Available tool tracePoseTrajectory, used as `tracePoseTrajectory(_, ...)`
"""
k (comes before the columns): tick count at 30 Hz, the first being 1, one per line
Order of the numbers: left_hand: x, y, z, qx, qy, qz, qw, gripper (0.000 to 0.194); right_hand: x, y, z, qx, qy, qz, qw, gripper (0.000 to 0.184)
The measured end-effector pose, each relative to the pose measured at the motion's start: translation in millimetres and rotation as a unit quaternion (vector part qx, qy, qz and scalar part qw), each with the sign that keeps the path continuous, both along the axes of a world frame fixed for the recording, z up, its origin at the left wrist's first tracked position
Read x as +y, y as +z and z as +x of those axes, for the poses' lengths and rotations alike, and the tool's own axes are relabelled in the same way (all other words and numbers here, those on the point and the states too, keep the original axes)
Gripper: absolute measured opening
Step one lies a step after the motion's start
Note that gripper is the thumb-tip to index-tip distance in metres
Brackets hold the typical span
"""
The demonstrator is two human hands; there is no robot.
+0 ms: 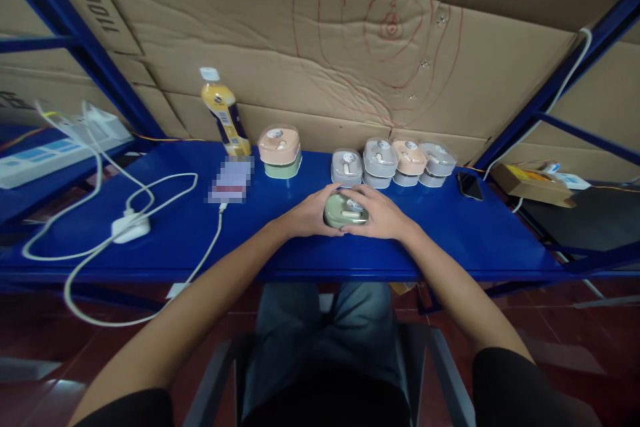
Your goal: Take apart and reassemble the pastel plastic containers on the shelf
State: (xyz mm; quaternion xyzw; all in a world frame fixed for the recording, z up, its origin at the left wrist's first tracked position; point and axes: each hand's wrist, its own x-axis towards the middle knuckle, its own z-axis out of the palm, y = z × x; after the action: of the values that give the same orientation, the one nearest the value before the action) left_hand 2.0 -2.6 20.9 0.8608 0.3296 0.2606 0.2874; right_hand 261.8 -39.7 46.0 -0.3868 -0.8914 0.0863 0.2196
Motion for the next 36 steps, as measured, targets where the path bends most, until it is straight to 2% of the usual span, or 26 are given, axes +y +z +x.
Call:
tracePoseTrajectory(3,3,-1.2,-4,-0.004,0.004,0.000,1.000,0.125,3,-10.4,13,0.030,0.047,-0.004,0.998,0.099)
tracePoseTrajectory(5,6,-2.2,-7,-0.001,0.009,-0.009,1.000,0.124,4,-15.2,19,0.039,0.053,-0.011,0.998,0.100)
tracePoseTrajectory(9,11,-3.6,-11,-0.029,0.001,-0.010,1.000,0.123,1,-15.2,24,0.050,0.028,0.001,0.998,0.099)
tracePoseTrajectory(12,13,-1.5,-12,-0.113,0.009,0.030,0.993,0.110,-1,-6.0,21,0.072,-0.025,0.046,0.996,0.092)
tracePoseTrajectory(14,16,1.4,-12,-0.170,0.060,0.088,0.980,0.091,0,4.2,14,0.079,-0.098,0.088,0.988,0.090)
tracePoseTrajectory(18,25,4.9,-16,-0.192,0.240,0.212,0.928,0.053,20,29.7,-19,0.021,-0.263,0.148,0.953,0.088)
tracePoseTrajectory(20,29,4.3,-20,-0.171,0.312,0.231,0.906,0.045,38,41.2,-42,-0.021,-0.320,0.159,0.934,0.086)
tracePoseTrajectory(22,33,3.2,-23,-0.155,0.355,0.229,0.893,0.041,56,49.4,-64,-0.054,-0.360,0.157,0.918,0.084)
tracePoseTrajectory(27,36,3.5,-26,-0.145,0.398,0.221,0.878,0.037,85,51.8,-94,-0.106,-0.432,0.140,0.885,0.075)
tracePoseTrajectory(33,33,7.7,-25,-0.121,0.412,0.211,0.878,0.039,91,42.1,-97,-0.140,-0.449,0.169,0.866,0.062)
tracePoseTrajectory(36,31,13.5,-26,-0.109,0.438,0.201,0.869,0.050,89,40.1,-98,-0.139,-0.451,0.183,0.863,0.063)
